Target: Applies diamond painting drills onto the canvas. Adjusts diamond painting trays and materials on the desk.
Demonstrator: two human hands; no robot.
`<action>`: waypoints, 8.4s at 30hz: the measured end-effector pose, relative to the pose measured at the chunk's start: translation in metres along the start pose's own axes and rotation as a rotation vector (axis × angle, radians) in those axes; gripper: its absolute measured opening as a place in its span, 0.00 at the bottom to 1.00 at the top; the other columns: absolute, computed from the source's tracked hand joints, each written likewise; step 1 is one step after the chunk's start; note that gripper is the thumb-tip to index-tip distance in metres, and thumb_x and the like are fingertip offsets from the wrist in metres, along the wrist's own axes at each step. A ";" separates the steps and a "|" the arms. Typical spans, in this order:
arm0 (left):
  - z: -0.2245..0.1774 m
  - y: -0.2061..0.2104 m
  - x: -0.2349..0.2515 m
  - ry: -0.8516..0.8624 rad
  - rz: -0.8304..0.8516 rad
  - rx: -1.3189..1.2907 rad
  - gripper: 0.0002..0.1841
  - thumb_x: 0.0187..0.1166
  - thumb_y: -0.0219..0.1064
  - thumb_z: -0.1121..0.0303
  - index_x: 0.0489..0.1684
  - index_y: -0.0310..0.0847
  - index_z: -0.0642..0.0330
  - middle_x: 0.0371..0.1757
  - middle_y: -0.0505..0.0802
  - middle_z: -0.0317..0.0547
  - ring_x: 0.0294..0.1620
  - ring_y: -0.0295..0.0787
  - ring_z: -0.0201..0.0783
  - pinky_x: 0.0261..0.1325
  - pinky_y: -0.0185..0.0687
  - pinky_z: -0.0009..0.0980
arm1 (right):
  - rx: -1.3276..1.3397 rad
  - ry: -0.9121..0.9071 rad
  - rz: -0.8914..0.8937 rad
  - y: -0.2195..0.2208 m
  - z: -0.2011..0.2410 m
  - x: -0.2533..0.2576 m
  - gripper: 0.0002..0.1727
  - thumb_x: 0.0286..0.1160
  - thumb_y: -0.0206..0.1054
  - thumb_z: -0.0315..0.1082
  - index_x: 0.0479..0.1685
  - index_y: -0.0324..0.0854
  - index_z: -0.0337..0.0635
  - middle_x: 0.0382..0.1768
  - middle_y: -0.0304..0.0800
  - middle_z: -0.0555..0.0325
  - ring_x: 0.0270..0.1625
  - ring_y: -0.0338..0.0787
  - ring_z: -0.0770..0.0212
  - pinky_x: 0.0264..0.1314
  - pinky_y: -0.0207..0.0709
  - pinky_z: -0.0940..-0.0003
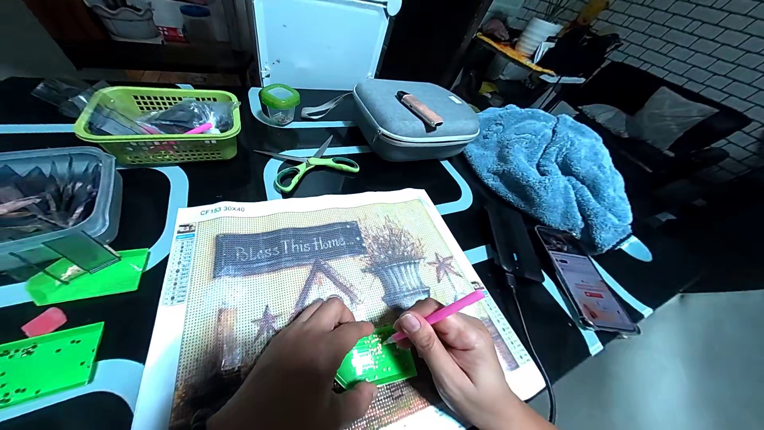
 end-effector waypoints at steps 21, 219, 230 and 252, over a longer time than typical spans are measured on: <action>-0.005 -0.010 0.003 -0.062 0.123 -0.081 0.26 0.64 0.77 0.51 0.60 0.91 0.54 0.48 0.91 0.48 0.46 0.89 0.45 0.46 0.86 0.39 | 0.088 0.299 -0.259 -0.044 -0.015 -0.013 0.18 0.93 0.53 0.39 0.34 0.84 0.48 0.26 0.89 0.71 0.24 0.84 0.81 0.26 0.77 0.88; -0.002 -0.003 0.001 -0.034 0.050 -0.023 0.26 0.63 0.73 0.46 0.58 0.92 0.48 0.45 0.91 0.40 0.43 0.88 0.37 0.42 0.86 0.31 | 0.054 0.131 -0.070 -0.016 -0.002 0.006 0.18 0.93 0.55 0.42 0.36 0.83 0.43 0.28 0.87 0.68 0.30 0.84 0.81 0.33 0.79 0.86; -0.008 -0.015 0.005 -0.090 0.191 -0.103 0.26 0.66 0.78 0.53 0.62 0.90 0.56 0.50 0.91 0.52 0.48 0.89 0.50 0.48 0.86 0.44 | 0.127 0.296 -0.216 -0.045 -0.021 -0.009 0.17 0.93 0.54 0.40 0.34 0.83 0.48 0.26 0.89 0.68 0.23 0.82 0.80 0.25 0.75 0.87; -0.006 -0.016 0.003 -0.092 0.184 -0.098 0.26 0.67 0.77 0.52 0.62 0.90 0.55 0.50 0.90 0.50 0.48 0.88 0.47 0.48 0.85 0.41 | -0.212 0.054 -0.124 -0.039 -0.018 -0.011 0.20 0.93 0.55 0.43 0.34 0.82 0.41 0.25 0.84 0.67 0.28 0.82 0.84 0.31 0.76 0.90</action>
Point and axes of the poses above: each hand's wrist, its own x-axis towards the middle knuckle, its own y-axis out of the palm, z = x × y, the point moved 2 cm from there along x, towards the middle knuckle
